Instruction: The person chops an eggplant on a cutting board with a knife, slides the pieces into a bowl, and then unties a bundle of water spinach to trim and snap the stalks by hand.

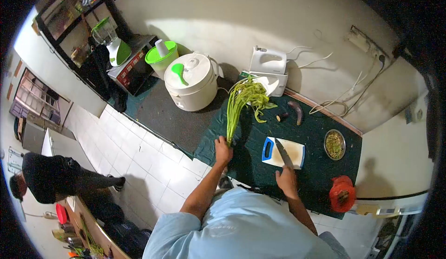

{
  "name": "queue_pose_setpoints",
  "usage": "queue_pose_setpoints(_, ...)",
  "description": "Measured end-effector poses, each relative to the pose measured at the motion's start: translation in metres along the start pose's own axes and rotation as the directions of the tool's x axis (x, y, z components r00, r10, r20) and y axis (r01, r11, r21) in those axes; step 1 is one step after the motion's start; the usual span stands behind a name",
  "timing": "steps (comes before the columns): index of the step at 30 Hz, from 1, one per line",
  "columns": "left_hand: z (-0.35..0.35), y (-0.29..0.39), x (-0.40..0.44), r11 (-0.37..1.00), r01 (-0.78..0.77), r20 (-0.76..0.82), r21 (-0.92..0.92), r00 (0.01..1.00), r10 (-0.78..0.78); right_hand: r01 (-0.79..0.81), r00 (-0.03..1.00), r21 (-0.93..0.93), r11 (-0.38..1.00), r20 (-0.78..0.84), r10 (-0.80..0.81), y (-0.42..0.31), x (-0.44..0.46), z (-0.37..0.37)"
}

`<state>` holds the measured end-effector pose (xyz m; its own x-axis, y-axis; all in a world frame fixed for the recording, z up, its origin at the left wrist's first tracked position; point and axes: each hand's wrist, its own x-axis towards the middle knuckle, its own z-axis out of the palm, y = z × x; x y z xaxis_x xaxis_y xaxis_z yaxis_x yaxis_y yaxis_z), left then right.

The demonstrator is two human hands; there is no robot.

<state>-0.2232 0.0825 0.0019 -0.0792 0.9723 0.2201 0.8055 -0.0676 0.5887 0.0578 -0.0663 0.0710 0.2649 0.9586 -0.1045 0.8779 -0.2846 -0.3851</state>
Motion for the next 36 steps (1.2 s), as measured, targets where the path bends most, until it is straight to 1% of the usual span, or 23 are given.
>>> queue_pose_setpoints(1, -0.004, 0.001, 0.004, 0.973, 0.121, 0.144, -0.199, 0.985, -0.093, -0.012, 1.000, 0.010, 1.000, -0.005, 0.012, -0.012, 0.009, 0.008)
queue_pose_setpoints(2, -0.006, 0.003, 0.010, 0.894, 0.261, 0.305, -0.365, 0.941, -0.150, 0.082, 0.996, 0.144, 0.986, -0.042, -0.077, -0.027, 0.018, 0.017)
queue_pose_setpoints(3, -0.004, 0.004, 0.015, 0.836, 0.358, 0.385, -0.416, 0.902, -0.194, 0.177, 0.983, 0.267, 0.947, -0.091, -0.158, -0.041, 0.027, 0.024)
queue_pose_setpoints(4, -0.001, 0.005, 0.021, 0.769, 0.455, 0.462, -0.449, 0.855, -0.236, 0.132, 0.991, 0.397, 0.908, -0.048, -0.123, -0.063, 0.035, 0.021)
queue_pose_setpoints(5, -0.018, 0.022, 0.021, 0.885, 0.241, 0.352, -0.398, 0.931, -0.095, 0.081, 0.996, 0.518, 0.852, -0.002, -0.093, -0.087, 0.043, 0.014)
queue_pose_setpoints(6, -0.036, 0.037, 0.019, 0.948, 0.015, 0.256, -0.318, 0.964, 0.071, 0.149, 0.988, 0.544, 0.826, -0.051, -0.145, -0.108, 0.049, 0.009)
queue_pose_setpoints(7, -0.048, 0.046, 0.022, 0.944, 0.035, 0.343, -0.328, 0.935, 0.085, 0.156, 0.987, 0.690, 0.707, -0.094, -0.126, -0.123, 0.055, 0.012)
queue_pose_setpoints(8, -0.053, 0.051, 0.022, 0.945, 0.027, 0.363, -0.326, 0.927, 0.099, 0.121, 0.992, 0.752, 0.648, -0.069, -0.105, -0.140, 0.058, 0.006)
queue_pose_setpoints(10, -0.063, 0.059, 0.025, 0.864, -0.023, 0.398, -0.503, 0.881, 0.255, 0.140, 0.990, 0.761, 0.633, -0.101, -0.097, -0.167, 0.062, -0.009)
queue_pose_setpoints(11, -0.070, 0.062, 0.027, 0.801, 0.039, 0.472, -0.598, 0.825, 0.312, 0.124, 0.992, 0.769, 0.627, -0.101, -0.074, -0.171, 0.063, -0.007)
queue_pose_setpoints(13, -0.079, 0.069, 0.025, 0.804, 0.026, 0.483, -0.594, 0.810, 0.331, 0.189, 0.982, 0.743, 0.642, -0.160, -0.104, -0.175, 0.065, -0.002)
queue_pose_setpoints(16, -0.084, 0.072, 0.028, 0.783, -0.042, 0.464, -0.620, 0.786, 0.410, 0.123, 0.991, 0.709, 0.694, -0.119, -0.055, -0.173, 0.062, -0.007)
queue_pose_setpoints(18, -0.089, 0.078, 0.024, 0.693, 0.104, 0.479, -0.714, 0.794, 0.375, 0.136, 0.987, 0.710, 0.691, -0.160, -0.030, -0.171, 0.058, -0.014)
queue_pose_setpoints(19, -0.093, 0.082, 0.024, 0.692, 0.105, 0.492, -0.714, 0.779, 0.389, 0.187, 0.977, 0.681, 0.708, -0.205, -0.061, -0.170, 0.056, -0.019)
queue_pose_setpoints(21, -0.094, 0.090, 0.026, 0.744, -0.024, 0.471, -0.668, 0.760, 0.447, 0.258, 0.958, 0.648, 0.716, -0.268, -0.102, -0.173, 0.052, -0.034)
queue_pose_setpoints(22, -0.088, 0.088, 0.027, 0.738, -0.026, 0.473, -0.674, 0.753, 0.458, 0.253, 0.957, 0.644, 0.722, -0.274, -0.092, -0.173, 0.053, -0.039)
queue_pose_setpoints(24, -0.079, 0.087, 0.027, 0.762, -0.288, 0.349, -0.580, 0.758, 0.551, 0.239, 0.960, 0.565, 0.790, -0.262, -0.103, -0.171, 0.052, -0.044)
queue_pose_setpoints(27, -0.090, 0.100, 0.025, 0.755, -0.212, 0.380, -0.620, 0.761, 0.526, 0.254, 0.942, 0.559, 0.789, -0.330, -0.070, -0.171, 0.054, -0.045)
queue_pose_setpoints(28, -0.096, 0.106, 0.025, 0.748, -0.222, 0.365, -0.625, 0.764, 0.532, 0.267, 0.937, 0.551, 0.790, -0.341, -0.079, -0.170, 0.055, -0.045)
queue_pose_setpoints(30, -0.106, 0.115, 0.020, 0.729, -0.068, 0.437, -0.681, 0.761, 0.479, 0.220, 0.923, 0.513, 0.829, -0.385, -0.006, -0.168, 0.055, -0.045)
queue_pose_setpoints(31, -0.106, 0.117, 0.018, 0.715, -0.065, 0.429, -0.696, 0.761, 0.486, 0.193, 0.923, 0.515, 0.835, -0.385, 0.024, -0.167, 0.055, -0.045)
queue_pose_setpoints(35, -0.113, 0.123, 0.017, 0.762, 0.004, 0.500, -0.647, 0.757, 0.421, 0.254, 0.898, 0.458, 0.852, -0.438, -0.032, -0.159, 0.058, -0.046)
queue_pose_setpoints(36, -0.116, 0.126, 0.019, 0.761, 0.029, 0.522, -0.648, 0.744, 0.416, 0.242, 0.915, 0.528, 0.814, -0.404, -0.009, -0.158, 0.059, -0.048)
